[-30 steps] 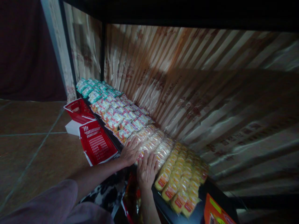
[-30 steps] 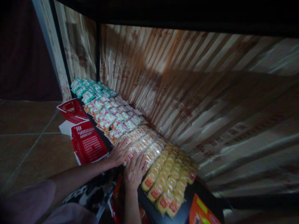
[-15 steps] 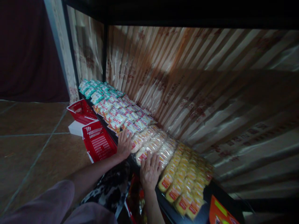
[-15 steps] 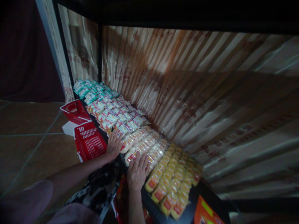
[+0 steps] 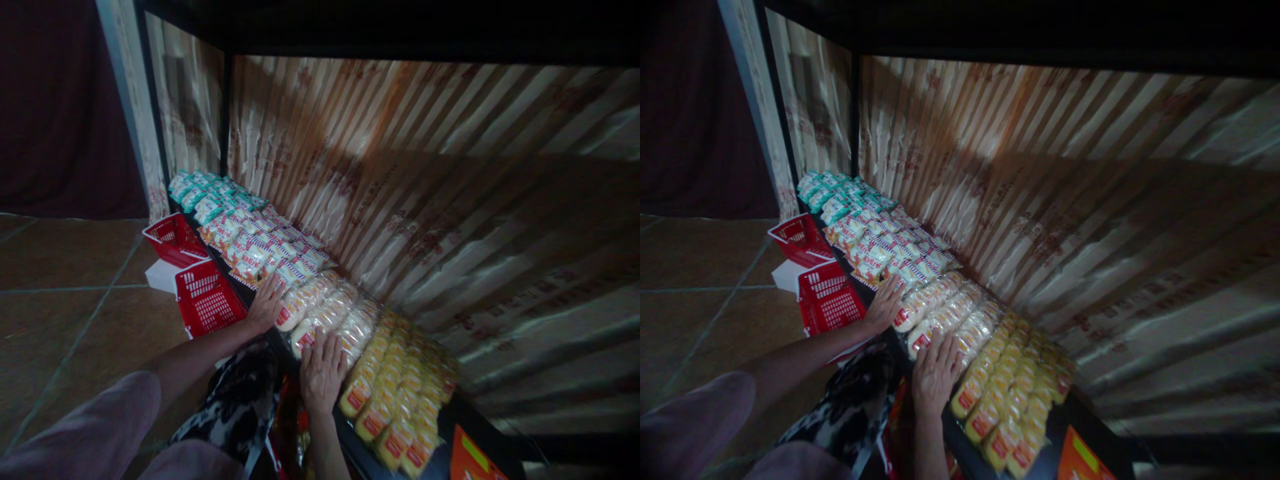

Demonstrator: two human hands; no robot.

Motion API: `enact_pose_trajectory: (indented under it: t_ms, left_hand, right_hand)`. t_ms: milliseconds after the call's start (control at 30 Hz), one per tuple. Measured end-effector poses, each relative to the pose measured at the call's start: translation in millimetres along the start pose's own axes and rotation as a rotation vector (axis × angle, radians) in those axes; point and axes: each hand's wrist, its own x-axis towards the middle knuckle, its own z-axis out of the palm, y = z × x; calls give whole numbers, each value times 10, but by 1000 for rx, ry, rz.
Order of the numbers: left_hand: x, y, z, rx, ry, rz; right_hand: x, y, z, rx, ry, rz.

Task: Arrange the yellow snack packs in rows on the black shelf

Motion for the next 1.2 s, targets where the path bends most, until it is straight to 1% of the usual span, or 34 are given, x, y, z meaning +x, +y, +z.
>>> enact_pose_trajectory:
  t_ms: [200,333,500,600,667,733,867,967,1067,1200]
  left_hand:
    - [-20,2,1,50,-38,17]
    - [-33,22,-2,87,-29,-4]
    - [-25,24,-3,111,-61,-5]
    - [-29,33,-9,112,-59,-20]
    - [-28,16,-23,109,-28,-40]
    - [-10,-47,-46,111,39,-98]
    - [99,-320,-85,129,207,-335]
    - [208,-529,-71,126,281,-443]
    - [291,-608,-26,125,295,-473]
    - [350,-581,15,161,283,-458]
  right_hand:
    - [14,-6,-6,-4,10,2]
    - [17,-5,0,-4,10,1]
    - [2,11,7,6,18,-3]
    - [5,7,2,11,18,1]
    - [13,-2,-5,9,17,0]
    - [20,-10,-9,4,14,2]
    - [20,-12,-7,-6,1,8]
    - [13,-5,1,11,-2,6]
    - [8,1,14,23,7,-2]
    - [2,3,27,24,14,4]
